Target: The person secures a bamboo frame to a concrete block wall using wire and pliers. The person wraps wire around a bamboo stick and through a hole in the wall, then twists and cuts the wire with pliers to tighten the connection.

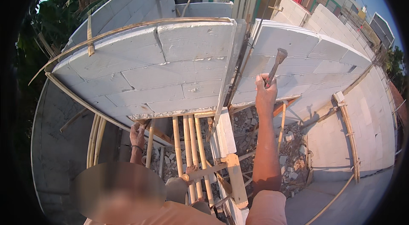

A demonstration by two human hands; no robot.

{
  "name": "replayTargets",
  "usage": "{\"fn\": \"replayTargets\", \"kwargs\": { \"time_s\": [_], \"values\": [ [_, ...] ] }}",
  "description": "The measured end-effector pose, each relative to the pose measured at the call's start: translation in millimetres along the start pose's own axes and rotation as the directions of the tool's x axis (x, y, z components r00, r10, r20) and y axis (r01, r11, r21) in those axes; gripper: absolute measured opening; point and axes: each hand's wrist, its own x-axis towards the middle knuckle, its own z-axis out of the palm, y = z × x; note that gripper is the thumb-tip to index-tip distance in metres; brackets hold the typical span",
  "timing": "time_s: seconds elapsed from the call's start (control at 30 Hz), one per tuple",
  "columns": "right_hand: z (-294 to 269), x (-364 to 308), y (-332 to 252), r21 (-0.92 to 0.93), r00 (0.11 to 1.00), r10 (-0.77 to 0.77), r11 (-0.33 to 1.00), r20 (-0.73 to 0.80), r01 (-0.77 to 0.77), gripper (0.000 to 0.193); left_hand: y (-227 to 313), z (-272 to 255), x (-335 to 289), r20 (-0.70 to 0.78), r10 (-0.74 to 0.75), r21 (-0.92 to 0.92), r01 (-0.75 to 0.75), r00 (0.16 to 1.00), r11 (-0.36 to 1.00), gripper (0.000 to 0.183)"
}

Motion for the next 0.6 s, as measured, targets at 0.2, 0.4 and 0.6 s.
{"fn": "replayTargets", "kwargs": {
  "time_s": [0.2, 0.4, 0.6],
  "values": [
    [110, 235, -103, -0.457, 0.865, -0.502, 0.772, -0.01, 0.443, 0.023, -33, -45, 28, -0.127, -0.115, -0.15, 0.096, 0.985, 0.984, 0.033],
    [152, 325, -106, -0.515, 0.804, -0.594, 0.686, 0.012, 0.514, 0.037, -63, -81, 49, -0.292, -0.125, 0.036, 0.142, 0.948, 0.989, 0.035],
    [134, 379, -90, -0.787, 0.731, -0.635, 0.307, 0.249, 0.535, 0.039, -23, -141, 162, -0.527, 0.033, 0.218, 0.098, 0.849, 0.971, 0.029]
  ]
}}
